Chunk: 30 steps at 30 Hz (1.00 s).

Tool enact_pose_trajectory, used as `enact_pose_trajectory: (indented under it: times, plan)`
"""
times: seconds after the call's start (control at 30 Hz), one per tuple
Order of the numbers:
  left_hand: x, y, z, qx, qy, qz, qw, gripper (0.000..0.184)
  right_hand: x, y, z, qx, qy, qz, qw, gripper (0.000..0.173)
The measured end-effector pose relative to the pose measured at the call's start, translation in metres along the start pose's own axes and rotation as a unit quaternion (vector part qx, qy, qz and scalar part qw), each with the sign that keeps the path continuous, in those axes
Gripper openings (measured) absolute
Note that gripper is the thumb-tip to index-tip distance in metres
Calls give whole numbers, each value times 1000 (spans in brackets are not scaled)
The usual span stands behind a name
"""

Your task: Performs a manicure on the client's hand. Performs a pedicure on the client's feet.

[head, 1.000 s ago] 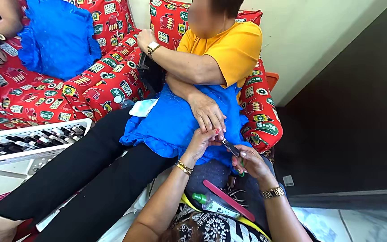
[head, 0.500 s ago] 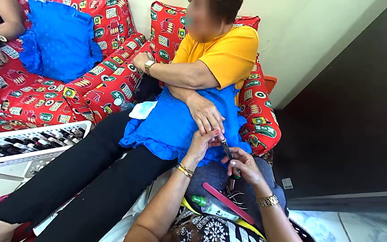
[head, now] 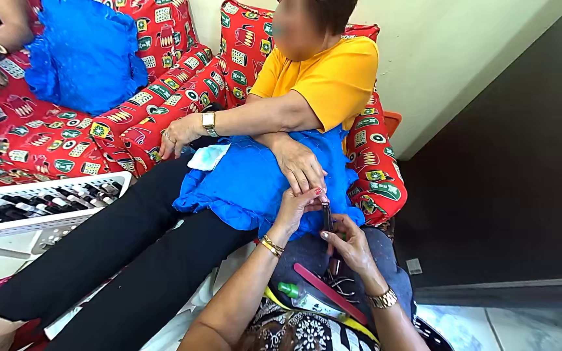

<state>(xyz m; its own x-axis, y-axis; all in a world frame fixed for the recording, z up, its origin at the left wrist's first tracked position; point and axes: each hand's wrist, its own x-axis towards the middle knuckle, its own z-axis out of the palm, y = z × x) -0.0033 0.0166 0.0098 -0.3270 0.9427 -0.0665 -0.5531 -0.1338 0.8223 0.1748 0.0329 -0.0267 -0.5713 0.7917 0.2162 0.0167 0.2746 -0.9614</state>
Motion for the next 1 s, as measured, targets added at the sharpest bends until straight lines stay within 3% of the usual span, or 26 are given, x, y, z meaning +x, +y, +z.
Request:
enact_pose_trajectory:
  times: [0.47,0.7,1.0]
  plan:
    - [1,0,-1,-11,-11,-2,1000,5,0,-1,-1,10,-15,-4,1000,30]
    - [1,3,-5,-6,-27,-16,999,7,8,4,-23,160,-105,51,980,34]
    - [2,2,-4,3,-18,-12,1000,7,9,0,-24,169,-93,69,979,33]
